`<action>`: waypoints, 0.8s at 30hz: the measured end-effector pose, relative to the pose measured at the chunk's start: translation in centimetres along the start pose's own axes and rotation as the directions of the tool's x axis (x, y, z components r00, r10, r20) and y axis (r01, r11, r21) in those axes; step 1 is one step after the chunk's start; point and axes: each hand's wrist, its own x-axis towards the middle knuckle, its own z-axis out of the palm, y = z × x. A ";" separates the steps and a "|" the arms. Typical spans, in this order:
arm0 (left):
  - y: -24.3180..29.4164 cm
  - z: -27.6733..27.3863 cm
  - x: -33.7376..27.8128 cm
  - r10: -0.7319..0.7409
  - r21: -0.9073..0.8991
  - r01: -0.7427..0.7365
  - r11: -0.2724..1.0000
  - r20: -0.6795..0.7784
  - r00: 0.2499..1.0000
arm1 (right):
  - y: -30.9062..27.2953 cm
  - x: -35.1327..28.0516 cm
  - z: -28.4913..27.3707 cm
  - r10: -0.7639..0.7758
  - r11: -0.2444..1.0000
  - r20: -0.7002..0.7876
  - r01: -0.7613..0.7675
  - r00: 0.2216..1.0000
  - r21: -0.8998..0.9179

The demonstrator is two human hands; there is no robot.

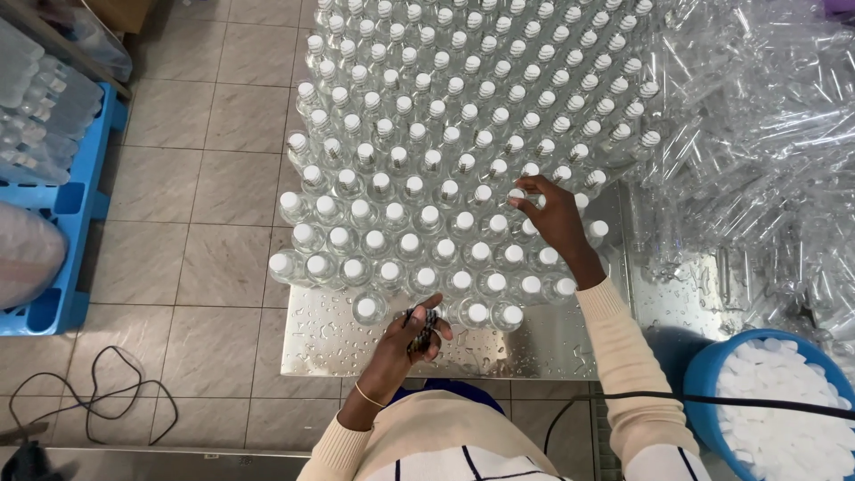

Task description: Manually placing plastic caps onto a large grid of clear plastic bottles on a production table.

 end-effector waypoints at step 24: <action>-1.7 4.3 2.1 0.079 0.088 -0.089 0.992 0.114 0.990 | -4.9 -5.7 -2.6 -0.151 0.986 0.150 0.137 0.977 0.096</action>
